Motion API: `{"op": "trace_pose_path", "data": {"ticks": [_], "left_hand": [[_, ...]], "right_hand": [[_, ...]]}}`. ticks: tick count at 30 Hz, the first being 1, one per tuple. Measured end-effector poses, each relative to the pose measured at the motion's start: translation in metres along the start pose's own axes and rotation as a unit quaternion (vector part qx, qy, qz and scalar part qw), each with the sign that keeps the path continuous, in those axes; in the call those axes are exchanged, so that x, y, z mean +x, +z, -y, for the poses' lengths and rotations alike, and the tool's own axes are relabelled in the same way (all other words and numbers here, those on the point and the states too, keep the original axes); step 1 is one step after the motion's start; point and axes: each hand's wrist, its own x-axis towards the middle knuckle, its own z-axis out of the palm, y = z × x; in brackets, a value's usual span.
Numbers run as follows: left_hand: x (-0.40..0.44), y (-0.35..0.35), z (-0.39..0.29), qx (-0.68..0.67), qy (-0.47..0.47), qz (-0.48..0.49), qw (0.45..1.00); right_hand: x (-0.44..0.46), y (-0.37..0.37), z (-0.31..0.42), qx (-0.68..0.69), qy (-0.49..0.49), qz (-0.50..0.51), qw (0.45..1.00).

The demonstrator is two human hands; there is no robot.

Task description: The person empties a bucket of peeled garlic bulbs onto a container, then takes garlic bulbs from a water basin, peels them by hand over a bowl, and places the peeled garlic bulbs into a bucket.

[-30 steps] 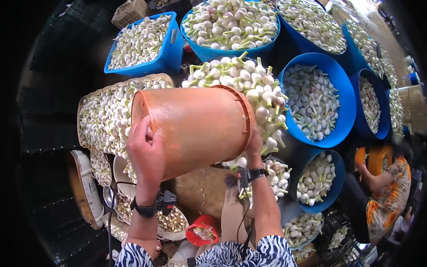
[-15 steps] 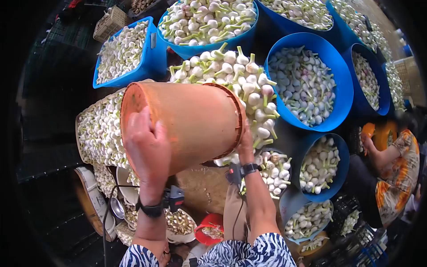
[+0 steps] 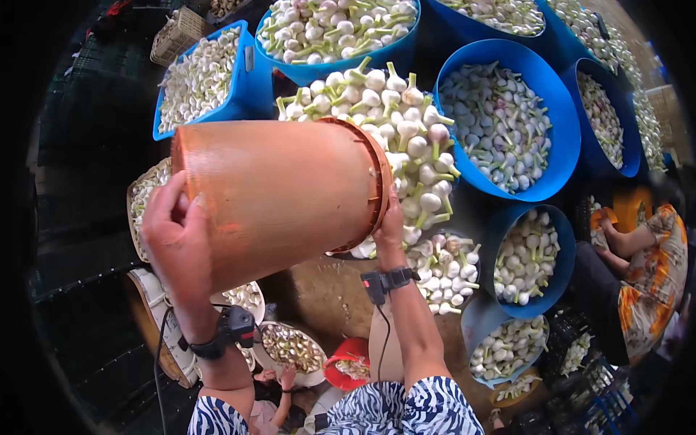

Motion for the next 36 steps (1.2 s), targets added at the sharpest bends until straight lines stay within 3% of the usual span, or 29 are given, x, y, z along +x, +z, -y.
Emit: {"op": "trace_pose_path", "data": {"ticks": [4,5,8,12,14,16,18,20,22,24,25,28,31,36], "left_hand": [[-0.015,0.000,-0.024,-0.038,-0.044,0.001,0.998],[-0.016,0.011,-0.020,0.028,0.036,-0.007,0.999],[-0.010,0.039,-0.024,0.015,0.060,-0.015,0.998],[-0.022,0.066,-0.030,0.014,0.079,-0.023,0.997],[-0.026,0.076,-0.031,0.025,0.085,-0.030,0.996],[-0.023,0.087,-0.037,0.025,0.088,-0.030,0.995],[-0.024,0.088,-0.040,0.028,0.094,-0.030,0.995],[-0.020,0.086,-0.045,0.026,0.085,-0.021,0.996],[-0.008,0.073,-0.046,0.015,0.097,-0.006,0.995],[-0.006,0.051,-0.053,0.016,0.100,0.023,0.995],[-0.004,0.035,-0.061,0.001,0.127,-0.010,0.992],[-0.007,0.010,-0.070,-0.014,0.148,-0.058,0.987],[0.003,0.007,-0.062,-0.023,0.151,-0.036,0.988],[0.002,0.000,-0.046,-0.069,0.066,-0.033,0.995]], "right_hand": [[0.016,-0.010,-0.004,0.049,0.010,0.051,0.997],[0.030,-0.018,-0.007,0.045,0.014,0.051,0.998],[0.043,-0.022,-0.009,0.011,0.001,0.030,0.999],[0.065,-0.053,-0.023,0.062,-0.003,0.066,0.996],[0.065,-0.057,-0.026,0.046,-0.011,0.063,0.997],[0.071,-0.061,-0.031,-0.076,-0.073,-0.013,0.994],[0.066,-0.064,-0.027,-0.130,-0.053,-0.018,0.990],[0.062,-0.058,-0.021,0.008,0.057,0.089,0.994],[0.040,-0.033,-0.006,0.003,0.052,0.039,0.998],[0.026,-0.020,-0.009,0.064,0.048,0.065,0.995],[0.026,-0.012,-0.012,0.101,-0.001,0.102,0.990],[0.026,0.011,-0.003,0.120,-0.030,0.138,0.983],[0.034,0.021,0.003,0.116,-0.049,0.131,0.983],[0.023,0.021,0.003,0.126,-0.013,0.079,0.989]]}}
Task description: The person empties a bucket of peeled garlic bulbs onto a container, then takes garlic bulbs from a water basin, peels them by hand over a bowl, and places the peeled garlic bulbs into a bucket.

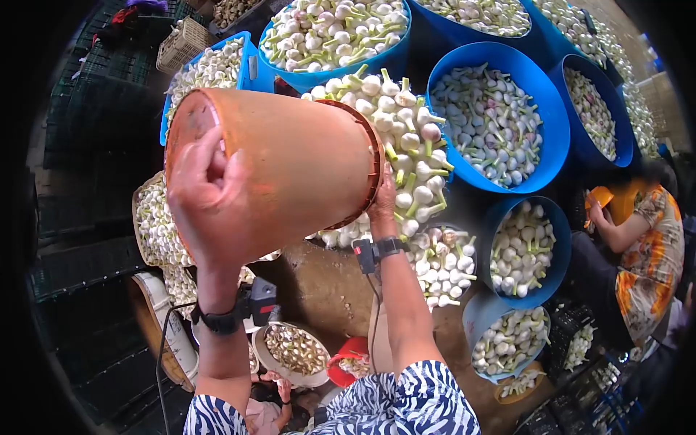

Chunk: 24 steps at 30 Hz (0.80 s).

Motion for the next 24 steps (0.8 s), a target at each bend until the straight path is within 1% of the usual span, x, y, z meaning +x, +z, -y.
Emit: {"op": "trace_pose_path", "data": {"ticks": [1,2,4,5,6,8,10,12,13,14,16,17,18,20,21,23,24], "left_hand": [[0.001,-0.005,0.008,0.009,0.035,-0.030,0.999],[-0.001,-0.015,0.010,-0.011,0.039,-0.042,0.998],[-0.006,-0.028,0.014,-0.008,0.010,-0.067,0.998],[-0.007,-0.035,0.016,-0.012,0.011,-0.071,0.997],[-0.010,-0.043,0.019,-0.027,-0.012,-0.071,0.997],[-0.017,-0.062,0.027,-0.069,-0.077,-0.074,0.992],[-0.023,-0.084,0.033,-0.102,-0.101,-0.079,0.987],[-0.032,-0.102,0.037,-0.109,-0.107,-0.090,0.984],[-0.037,-0.110,0.042,-0.122,-0.121,-0.120,0.978],[-0.044,-0.119,0.048,-0.137,-0.136,-0.146,0.970],[-0.063,-0.137,0.065,-0.147,-0.164,-0.161,0.962],[-0.074,-0.144,0.072,-0.214,-0.199,-0.194,0.936],[-0.088,-0.153,0.082,-0.278,-0.233,-0.227,0.904],[-0.135,-0.177,0.126,-0.266,-0.250,-0.253,0.896],[-0.164,-0.187,0.149,-0.256,-0.264,-0.273,0.889],[-0.225,-0.201,0.183,-0.186,-0.335,-0.291,0.877],[-0.256,-0.206,0.185,-0.186,-0.398,-0.296,0.848]], "right_hand": [[-0.002,0.003,0.001,-0.028,0.000,0.000,1.000],[-0.005,0.006,0.002,-0.032,0.000,0.000,0.999],[-0.011,0.013,0.002,-0.135,-0.028,0.027,0.990],[-0.013,0.019,0.001,-0.123,-0.017,0.017,0.992],[-0.015,0.025,-0.002,-0.126,-0.018,0.019,0.992],[-0.020,0.036,-0.011,-0.088,-0.024,-0.029,0.995],[-0.034,0.047,-0.011,-0.093,-0.018,-0.036,0.995],[-0.042,0.065,-0.012,-0.199,-0.051,-0.009,0.979],[-0.056,0.084,-0.007,-0.254,-0.062,0.010,0.965],[-0.062,0.096,-0.008,-0.255,-0.059,0.012,0.965],[-0.068,0.109,-0.009,-0.210,-0.058,0.028,0.975],[-0.073,0.113,-0.009,-0.274,-0.075,0.046,0.958],[-0.082,0.118,-0.012,-0.279,-0.069,0.050,0.957],[-0.107,0.142,-0.018,-0.435,-0.111,0.076,0.890],[-0.129,0.158,-0.017,-0.505,-0.098,0.093,0.852],[-0.160,0.165,-0.047,-0.490,-0.094,0.130,0.857],[-0.182,0.172,-0.056,-0.530,-0.076,0.158,0.829]]}}
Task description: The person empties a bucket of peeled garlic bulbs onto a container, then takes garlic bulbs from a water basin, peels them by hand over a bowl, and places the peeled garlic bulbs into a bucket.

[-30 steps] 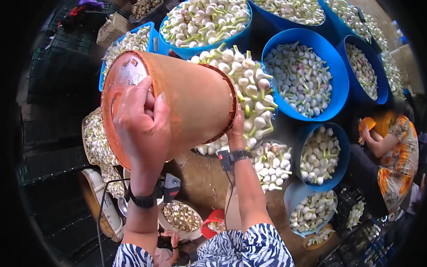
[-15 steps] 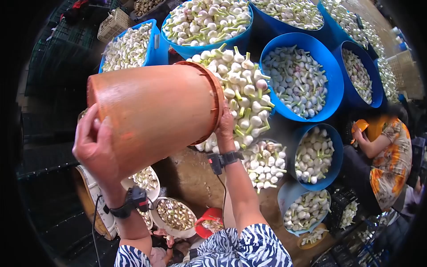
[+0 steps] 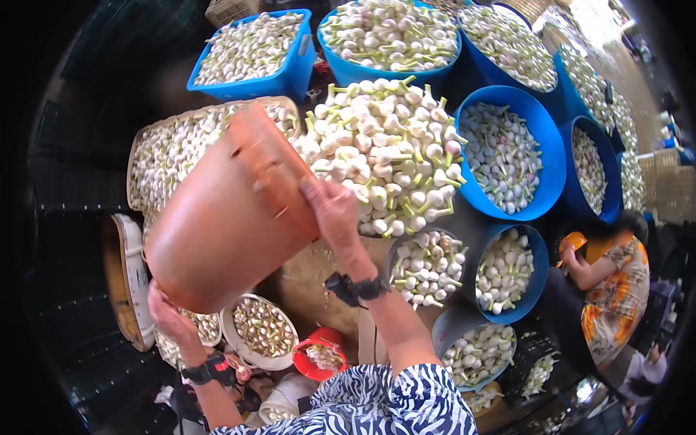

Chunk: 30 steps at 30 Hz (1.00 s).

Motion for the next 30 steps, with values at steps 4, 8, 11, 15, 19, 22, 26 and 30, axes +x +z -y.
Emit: {"op": "trace_pose_path", "data": {"ticks": [4,8,11,15,19,22,26,30], "left_hand": [[-0.054,-0.110,0.119,0.044,-0.354,-0.136,0.924],[-0.133,-0.149,0.154,-0.014,-0.481,-0.002,0.877],[-0.147,-0.139,0.164,-0.115,-0.514,0.081,0.846],[-0.153,-0.125,0.241,-0.189,-0.604,0.033,0.773],[-0.174,-0.119,0.290,-0.259,-0.561,0.018,0.786],[-0.194,-0.113,0.360,-0.286,-0.554,0.010,0.782],[-0.209,-0.089,0.434,-0.354,-0.514,-0.001,0.781],[-0.240,-0.094,0.530,-0.214,-0.475,0.090,0.849]], "right_hand": [[-0.081,0.054,-0.002,-0.187,-0.102,0.186,0.959],[-0.167,0.096,-0.071,-0.375,-0.294,0.298,0.827],[-0.211,0.105,-0.135,-0.367,-0.333,0.399,0.772],[-0.250,0.103,-0.194,-0.321,-0.368,0.526,0.696],[-0.222,0.104,-0.198,-0.294,-0.382,0.545,0.686],[-0.103,0.042,-0.155,-0.461,-0.298,0.206,0.810],[0.051,-0.081,-0.170,-0.399,-0.128,-0.094,0.903],[0.136,-0.101,-0.174,-0.627,-0.343,0.057,0.698]]}}
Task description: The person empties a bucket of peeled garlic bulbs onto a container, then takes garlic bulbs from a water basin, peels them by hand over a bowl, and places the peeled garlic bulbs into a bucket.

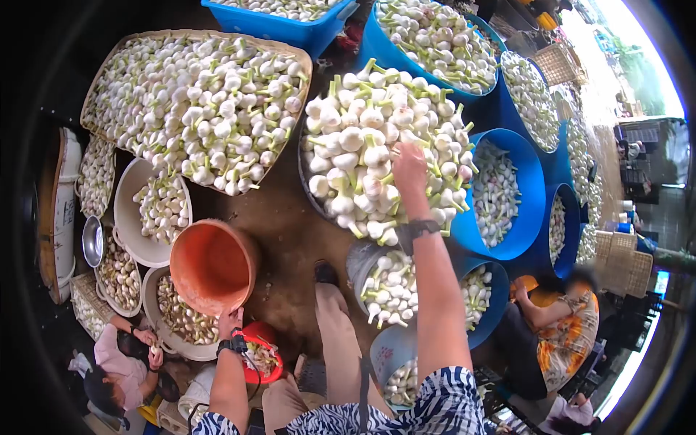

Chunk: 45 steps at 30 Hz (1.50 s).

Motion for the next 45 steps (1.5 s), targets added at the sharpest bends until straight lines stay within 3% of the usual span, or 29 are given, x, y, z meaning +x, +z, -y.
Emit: {"op": "trace_pose_path", "data": {"ticks": [1,2,4,5,7,10,11,12,13,14,16,17,18,19,20,21,24,25,26,28,30,32,35,38,39,42,43,45], "left_hand": [[-0.012,0.012,-0.016,0.016,-0.023,0.026,0.999],[-0.023,0.023,-0.034,-0.173,-0.193,-0.023,0.965],[-0.045,0.062,-0.046,-0.047,-0.217,-0.252,0.942],[-0.049,0.095,-0.060,0.007,-0.233,-0.280,0.931],[-0.054,0.133,-0.065,-0.031,-0.141,-0.123,0.982],[-0.056,0.283,-0.115,0.149,0.046,0.059,0.986],[-0.045,0.325,-0.122,0.301,0.188,0.111,0.928],[-0.053,0.384,-0.152,0.397,0.266,0.165,0.863],[-0.051,0.430,-0.158,0.421,0.379,0.187,0.802],[-0.049,0.472,-0.172,0.464,0.492,0.232,0.700],[-0.038,0.535,-0.184,0.521,0.548,0.300,0.582],[-0.032,0.558,-0.187,0.549,0.561,0.326,0.527],[-0.023,0.575,-0.185,0.548,0.561,0.330,0.526],[-0.015,0.588,-0.182,0.589,0.565,0.344,0.465],[-0.007,0.596,-0.179,0.627,0.566,0.355,0.400],[-0.004,0.601,-0.180,0.629,0.564,0.358,0.397],[0.001,0.608,-0.182,0.656,0.532,0.362,0.394],[0.001,0.605,-0.184,0.645,0.526,0.368,0.414],[0.000,0.604,-0.184,0.633,0.521,0.371,0.436],[-0.003,0.599,-0.180,0.609,0.536,0.356,0.463],[-0.008,0.591,-0.180,0.584,0.550,0.336,0.494],[-0.016,0.583,-0.187,0.572,0.511,0.337,0.545],[-0.025,0.571,-0.193,0.568,0.531,0.336,0.532],[-0.032,0.562,-0.197,0.556,0.540,0.316,0.548],[-0.035,0.560,-0.198,0.555,0.540,0.315,0.549],[-0.042,0.547,-0.204,0.540,0.530,0.325,0.568],[-0.043,0.541,-0.206,0.508,0.526,0.328,0.597],[-0.048,0.531,-0.217,0.460,0.484,0.320,0.672]], "right_hand": [[0.006,0.006,-0.008,0.000,0.005,0.004,1.000],[0.011,0.012,-0.013,-0.073,-0.019,0.063,0.995],[0.015,0.024,-0.020,-0.140,-0.042,0.125,0.981],[0.014,0.029,-0.025,-0.134,-0.056,0.110,0.983],[0.013,0.031,-0.025,-0.112,-0.059,0.088,0.988],[0.013,0.039,-0.033,-0.031,-0.024,0.075,0.996],[0.013,0.040,-0.034,-0.028,-0.014,0.065,0.997],[0.011,0.042,-0.036,-0.027,-0.009,0.065,0.997],[0.010,0.043,-0.040,-0.005,0.014,0.025,1.000],[0.010,0.044,-0.042,0.017,0.035,-0.015,0.999],[0.002,0.010,-0.025,0.048,0.058,-0.043,0.996],[-0.007,-0.008,-0.008,0.151,0.171,0.002,0.974],[-0.014,-0.018,0.004,0.249,0.280,0.046,0.926],[-0.022,-0.016,0.008,0.248,0.283,0.045,0.925],[-0.030,-0.012,0.013,0.375,0.357,0.050,0.854],[-0.034,-0.009,0.020,0.493,0.421,0.053,0.759],[-0.023,0.000,0.030,0.467,0.447,0.064,0.761],[-0.018,-0.006,0.034,0.517,0.478,0.034,0.710],[-0.014,-0.004,0.033,0.518,0.479,0.031,0.708],[-0.007,0.002,0.031,0.442,0.456,0.106,0.765],[-0.010,0.000,0.033,0.425,0.430,0.092,0.791],[-0.013,-0.007,0.033,0.606,0.437,0.073,0.661],[-0.021,-0.012,0.037,0.662,0.427,0.072,0.612],[-0.022,-0.025,0.054,0.670,0.417,0.060,0.611],[-0.022,-0.027,0.058,0.623,0.424,0.063,0.654],[-0.028,-0.027,0.059,0.612,0.387,0.057,0.688],[-0.031,-0.031,0.064,0.585,0.406,0.052,0.700],[-0.053,-0.056,0.079,0.692,0.387,0.000,0.610]]}}
